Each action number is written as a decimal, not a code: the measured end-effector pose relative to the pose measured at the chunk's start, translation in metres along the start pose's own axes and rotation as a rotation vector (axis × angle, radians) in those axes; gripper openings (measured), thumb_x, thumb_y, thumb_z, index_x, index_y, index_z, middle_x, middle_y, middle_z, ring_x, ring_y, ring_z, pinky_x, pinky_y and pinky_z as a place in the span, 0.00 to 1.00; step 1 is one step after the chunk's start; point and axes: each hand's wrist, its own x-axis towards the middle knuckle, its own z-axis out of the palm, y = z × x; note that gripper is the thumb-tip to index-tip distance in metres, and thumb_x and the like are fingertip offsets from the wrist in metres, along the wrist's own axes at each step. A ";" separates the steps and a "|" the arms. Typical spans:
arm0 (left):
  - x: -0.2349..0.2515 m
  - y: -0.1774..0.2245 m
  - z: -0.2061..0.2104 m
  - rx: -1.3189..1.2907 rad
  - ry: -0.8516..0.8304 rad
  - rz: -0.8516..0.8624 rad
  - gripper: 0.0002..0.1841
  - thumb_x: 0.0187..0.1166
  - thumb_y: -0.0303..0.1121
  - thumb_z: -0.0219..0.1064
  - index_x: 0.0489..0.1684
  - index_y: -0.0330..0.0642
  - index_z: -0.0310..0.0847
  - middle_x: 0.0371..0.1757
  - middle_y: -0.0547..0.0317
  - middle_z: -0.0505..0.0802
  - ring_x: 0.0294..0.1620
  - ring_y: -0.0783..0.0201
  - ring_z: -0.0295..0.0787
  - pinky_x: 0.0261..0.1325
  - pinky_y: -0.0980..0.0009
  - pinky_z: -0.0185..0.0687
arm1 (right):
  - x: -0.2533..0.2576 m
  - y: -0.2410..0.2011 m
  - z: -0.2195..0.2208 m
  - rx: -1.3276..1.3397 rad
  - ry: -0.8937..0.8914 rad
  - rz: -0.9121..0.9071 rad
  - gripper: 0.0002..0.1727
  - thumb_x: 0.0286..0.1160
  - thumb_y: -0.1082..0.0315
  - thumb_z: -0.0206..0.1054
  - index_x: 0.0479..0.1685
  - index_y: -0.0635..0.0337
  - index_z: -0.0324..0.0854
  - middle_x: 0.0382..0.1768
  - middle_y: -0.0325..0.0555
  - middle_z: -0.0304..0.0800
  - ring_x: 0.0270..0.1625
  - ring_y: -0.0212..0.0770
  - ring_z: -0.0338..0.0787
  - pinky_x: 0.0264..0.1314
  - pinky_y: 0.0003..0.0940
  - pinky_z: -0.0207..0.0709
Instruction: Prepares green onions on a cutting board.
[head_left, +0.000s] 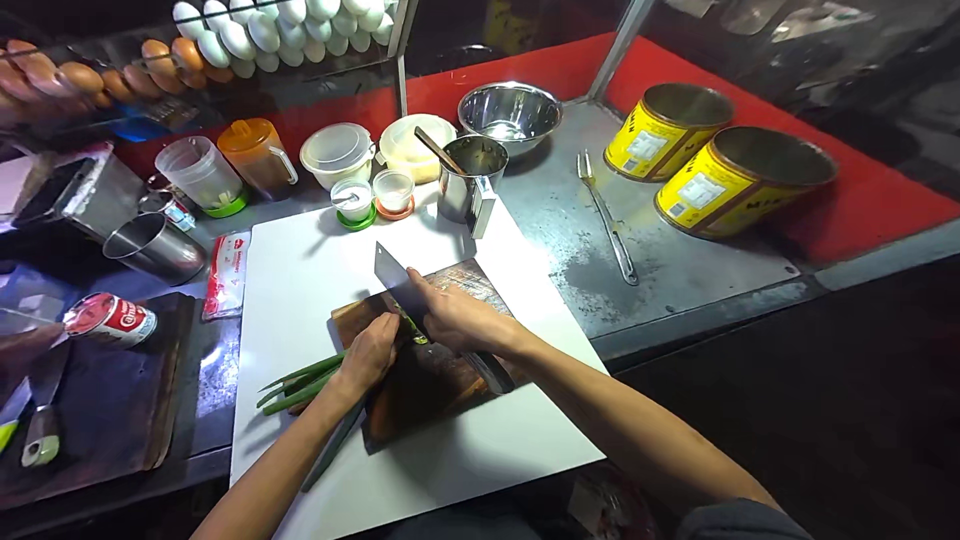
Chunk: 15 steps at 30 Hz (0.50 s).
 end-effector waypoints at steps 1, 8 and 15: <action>-0.001 -0.003 0.002 -0.015 0.051 -0.014 0.12 0.75 0.23 0.68 0.50 0.20 0.84 0.59 0.28 0.88 0.54 0.38 0.92 0.58 0.51 0.89 | 0.000 -0.004 0.002 -0.014 0.015 -0.004 0.46 0.86 0.68 0.53 0.98 0.41 0.28 0.38 0.54 0.85 0.32 0.45 0.89 0.38 0.43 0.84; -0.007 -0.008 0.006 0.148 0.173 0.022 0.07 0.73 0.24 0.69 0.38 0.28 0.89 0.42 0.39 0.95 0.49 0.41 0.95 0.56 0.48 0.87 | 0.007 -0.027 -0.007 -0.193 -0.074 0.034 0.49 0.82 0.70 0.57 0.98 0.51 0.26 0.41 0.56 0.84 0.35 0.48 0.89 0.40 0.45 0.84; -0.004 0.003 0.003 0.061 0.023 -0.095 0.11 0.79 0.20 0.59 0.47 0.24 0.87 0.54 0.32 0.91 0.58 0.39 0.91 0.60 0.52 0.87 | -0.009 -0.039 0.005 -0.219 -0.079 0.100 0.48 0.81 0.67 0.58 0.97 0.52 0.28 0.47 0.61 0.87 0.49 0.60 0.91 0.51 0.59 0.83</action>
